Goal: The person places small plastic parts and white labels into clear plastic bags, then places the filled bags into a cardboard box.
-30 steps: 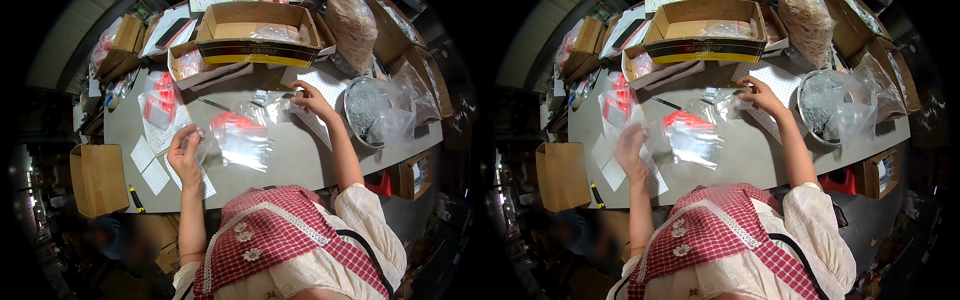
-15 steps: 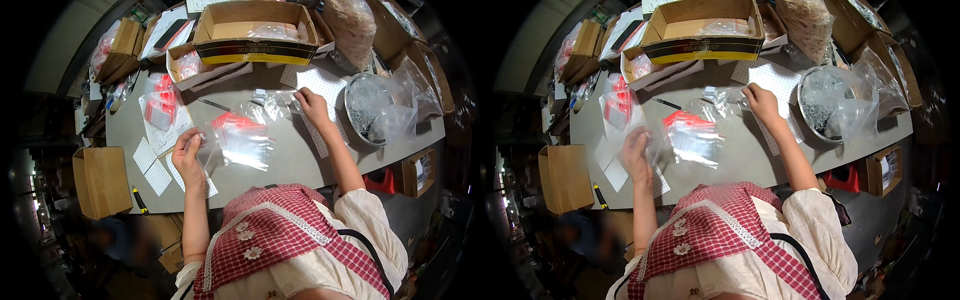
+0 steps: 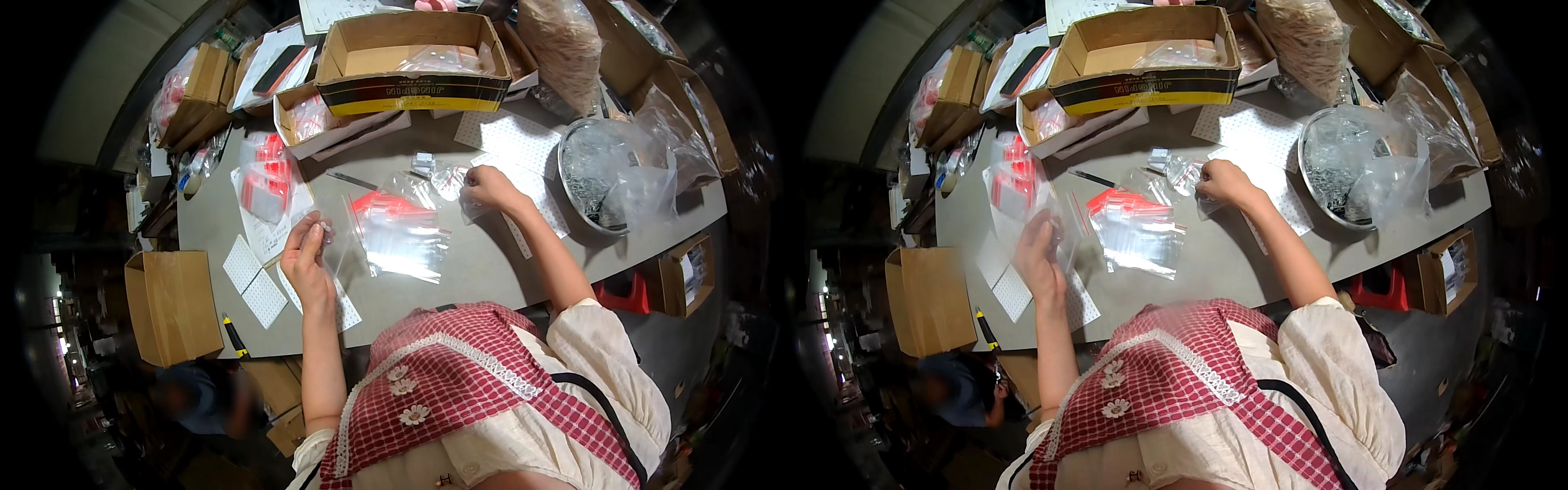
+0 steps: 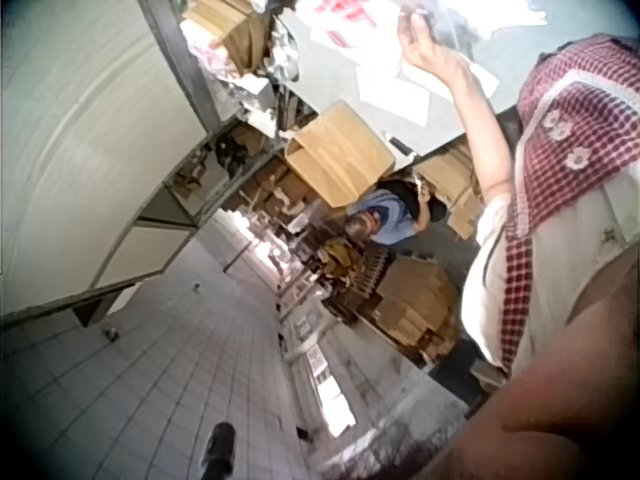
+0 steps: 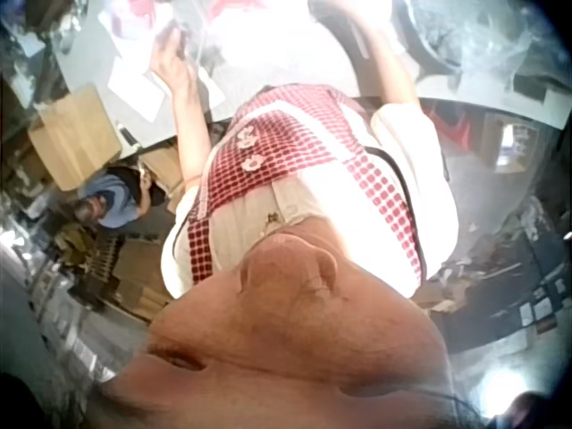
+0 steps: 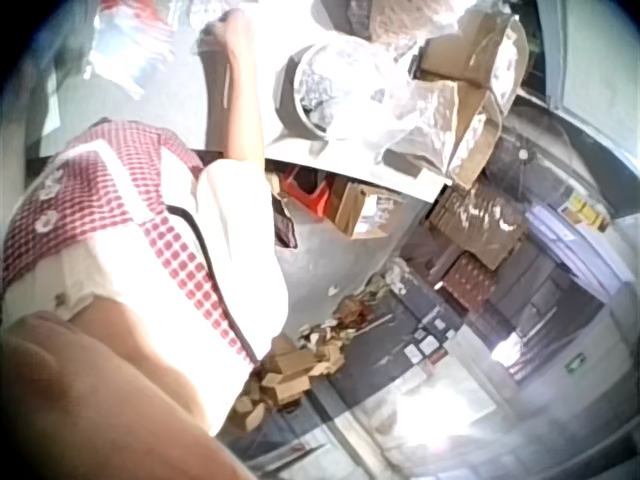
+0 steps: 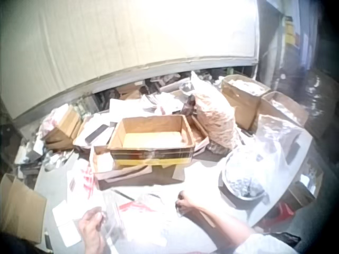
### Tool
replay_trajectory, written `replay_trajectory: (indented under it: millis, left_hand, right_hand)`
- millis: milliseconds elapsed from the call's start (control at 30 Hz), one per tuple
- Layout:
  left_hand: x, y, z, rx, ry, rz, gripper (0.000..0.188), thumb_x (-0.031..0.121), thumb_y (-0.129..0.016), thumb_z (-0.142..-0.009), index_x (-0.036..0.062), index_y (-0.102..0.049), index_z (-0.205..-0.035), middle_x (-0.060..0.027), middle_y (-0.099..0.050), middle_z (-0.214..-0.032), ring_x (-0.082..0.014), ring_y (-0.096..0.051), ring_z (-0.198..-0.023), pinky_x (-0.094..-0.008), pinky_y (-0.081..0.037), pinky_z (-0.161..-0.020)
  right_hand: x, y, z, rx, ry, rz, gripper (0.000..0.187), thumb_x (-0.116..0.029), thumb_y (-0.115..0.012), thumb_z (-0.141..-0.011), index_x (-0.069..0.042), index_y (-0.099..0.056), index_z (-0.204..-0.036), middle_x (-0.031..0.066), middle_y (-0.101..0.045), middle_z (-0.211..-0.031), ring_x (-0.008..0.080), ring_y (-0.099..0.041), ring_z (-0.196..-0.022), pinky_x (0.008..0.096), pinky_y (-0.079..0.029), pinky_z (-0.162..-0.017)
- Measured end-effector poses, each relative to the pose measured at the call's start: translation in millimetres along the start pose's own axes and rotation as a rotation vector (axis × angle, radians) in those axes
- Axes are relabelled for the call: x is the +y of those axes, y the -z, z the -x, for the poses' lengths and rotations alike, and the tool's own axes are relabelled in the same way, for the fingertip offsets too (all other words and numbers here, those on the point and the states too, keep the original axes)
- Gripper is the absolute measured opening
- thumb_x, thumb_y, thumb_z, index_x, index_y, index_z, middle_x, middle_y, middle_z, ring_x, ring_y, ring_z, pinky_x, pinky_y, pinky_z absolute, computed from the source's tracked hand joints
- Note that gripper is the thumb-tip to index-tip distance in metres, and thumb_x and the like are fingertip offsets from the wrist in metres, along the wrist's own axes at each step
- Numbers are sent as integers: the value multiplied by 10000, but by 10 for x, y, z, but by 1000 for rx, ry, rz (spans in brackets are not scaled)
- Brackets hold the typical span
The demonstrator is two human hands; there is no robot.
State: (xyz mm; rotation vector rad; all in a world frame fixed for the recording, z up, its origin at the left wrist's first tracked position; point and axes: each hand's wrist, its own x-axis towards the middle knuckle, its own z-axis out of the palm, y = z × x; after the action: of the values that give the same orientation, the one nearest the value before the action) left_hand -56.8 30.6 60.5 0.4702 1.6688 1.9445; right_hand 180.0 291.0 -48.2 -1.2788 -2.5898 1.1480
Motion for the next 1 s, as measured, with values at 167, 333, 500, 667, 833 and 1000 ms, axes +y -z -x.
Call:
replay_trajectory:
  millis: [167, 333, 500, 667, 833, 1000]
  left_hand:
    - [26, -20, -16, -7, 3, 10, 273, 69, -679, -933, -75, -676, -1166, -136, -717, -1030, -175, -673, -933, -272, -517, -846]
    - [330, -134, -258, -5, -78, 14, 235, 60, -675, -927, -52, -694, -1132, -117, -713, -1040, -171, -669, -940, -298, -523, -858]
    - [935, -1010, -988, -175, -563, -48, 201, 77, -692, -929, -11, -722, -1107, -77, -725, -1048, -152, -671, -964, -288, -524, -865]
    - [1025, -2035, -1800, -384, -908, -301, 236, -32, -656, -911, 35, -746, -1118, -77, -742, -1123, -167, -687, -1060, -288, -526, -941]
    - [595, -2134, -2179, -788, -565, -1011, 237, 110, -669, -912, 83, -779, -1120, -106, -746, -1138, -237, -666, -1126, -360, -475, -1021]
    - [518, -1721, -2083, -581, -455, -476, 202, 75, -641, -922, 18, -775, -1062, -101, -731, -1195, -208, -626, -1194, -376, -377, -1144]
  right_hand:
    - [96, 82, 82, -2, 82, -260, 234, -235, -709, -820, -7, -716, -871, 70, -647, -687, 158, -610, -622, 312, -488, -596]
    - [-373, 763, 285, 233, 166, -931, 194, -305, -774, -897, -123, -719, -861, -87, -521, -628, 2, -363, -499, 202, -240, -449]
    - [-978, 1660, -220, 998, 664, -901, 138, -170, -723, -958, -38, -701, -925, -37, -653, -762, 13, -520, -652, 192, -378, -553]
    - [-1158, 1815, -992, 1059, 564, 206, 231, -330, -682, -969, -101, -676, -996, 119, -722, -831, 314, -701, -695, 385, -536, -593]
    - [-935, 1664, -718, 820, 556, -69, 310, -358, -694, -944, -68, -748, -1040, 143, -721, -874, 322, -700, -817, 415, -545, -713]
    - [-633, 1006, 127, 788, 352, -248, 206, -215, -717, -925, -21, -723, -994, 141, -702, -920, 299, -668, -822, 399, -521, -725]
